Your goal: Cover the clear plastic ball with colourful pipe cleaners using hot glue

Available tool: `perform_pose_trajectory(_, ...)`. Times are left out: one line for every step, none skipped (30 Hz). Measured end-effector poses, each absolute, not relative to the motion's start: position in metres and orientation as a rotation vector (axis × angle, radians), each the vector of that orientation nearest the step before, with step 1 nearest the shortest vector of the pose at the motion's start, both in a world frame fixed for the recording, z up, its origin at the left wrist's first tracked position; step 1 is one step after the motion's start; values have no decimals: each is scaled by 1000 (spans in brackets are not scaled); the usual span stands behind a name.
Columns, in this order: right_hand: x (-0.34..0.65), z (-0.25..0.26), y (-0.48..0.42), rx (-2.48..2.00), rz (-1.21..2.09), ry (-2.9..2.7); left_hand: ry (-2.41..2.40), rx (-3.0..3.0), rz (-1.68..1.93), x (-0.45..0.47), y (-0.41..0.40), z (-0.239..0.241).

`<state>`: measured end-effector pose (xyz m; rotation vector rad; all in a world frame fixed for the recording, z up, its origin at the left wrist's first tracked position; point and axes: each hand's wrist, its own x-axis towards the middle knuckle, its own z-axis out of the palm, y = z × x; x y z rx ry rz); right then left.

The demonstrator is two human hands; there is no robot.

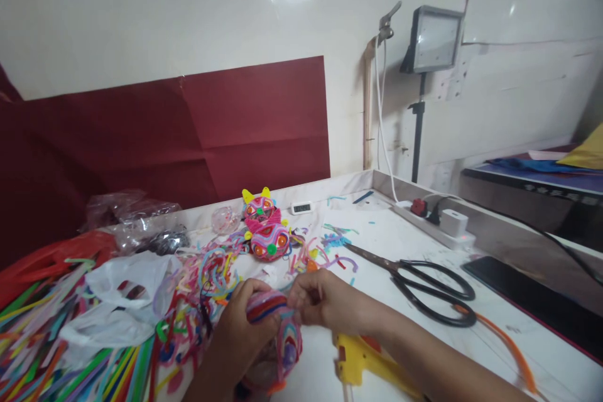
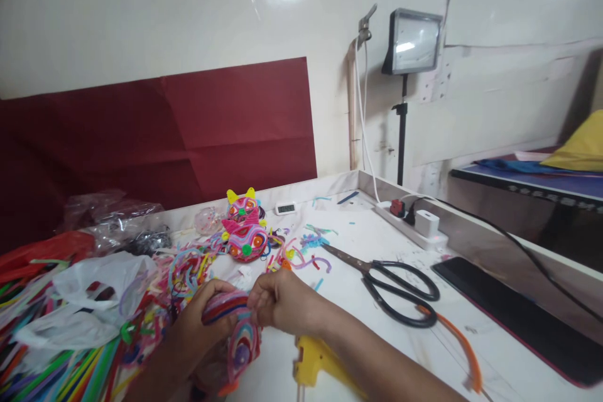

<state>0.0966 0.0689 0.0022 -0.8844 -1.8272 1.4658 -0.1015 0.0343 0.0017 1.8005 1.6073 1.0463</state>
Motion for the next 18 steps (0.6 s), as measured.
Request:
perform_pose_trajectory(99, 4, 68, -879, 1457, -1852, 1598, 1799, 1034, -102, 34, 3)
perform_pose_trajectory(102, 6, 68, -876, 1442, -1879, 1592, 1789, 1034, -103, 33, 5)
perform_pose_trajectory(105, 7, 68, -878, 1420, -1906, 1585, 1772, 1041, -103, 32, 6)
perform_pose_trajectory(107, 8, 68, -882, 1393, -1933, 1579, 1752, 1044, -104, 32, 6)
perform_pose_trajectory(109, 9, 67, -889, 1361, -1957, 1571, 1733, 1039, -104, 31, 7)
perform_pose_trajectory(111, 10, 67, -900, 1323, -1978, 1558, 1716, 1029, -105, 31, 7)
perform_pose_trajectory(112, 10, 66, -913, 1282, -1998, 1541, 1698, 1012, -106, 31, 8)
perform_pose_trajectory(113, 10, 66, -925, 1240, -2014, 1515, 1682, 997, -107, 31, 8)
perform_pose_trajectory(113, 10, 65, -936, 1198, -2029, 1482, 1663, 993, -108, 31, 8)
perform_pose_trajectory(113, 10, 64, -945, 1157, -2039, 1451, 1632, 1000, -109, 31, 8)
perform_pose_trajectory(113, 11, 63, -951, 1116, -2047, 1425, 1594, 1011, -110, 31, 8)
perform_pose_trajectory(113, 11, 63, -952, 1076, -2052, 1405, 1560, 1023, -110, 31, 8)
perform_pose_trajectory(113, 12, 62, -953, 1036, -2053, 1391, 1538, 1026, -111, 31, 8)
perform_pose_trajectory(113, 13, 62, -953, 997, -2053, 1379, 1523, 1022, -112, 31, 8)
perform_pose_trajectory(113, 13, 62, -952, 962, -2054, 1369, 1512, 1014, -113, 31, 8)
perform_pose_trajectory(113, 14, 62, -949, 932, -2057, 1359, 1504, 1006, -114, 32, 9)
perform_pose_trajectory(113, 14, 62, -945, 905, -2062, 1350, 1493, 997, -114, 32, 9)
perform_pose_trajectory(113, 15, 61, -941, 880, -2067, 1348, 1479, 985, -115, 32, 9)
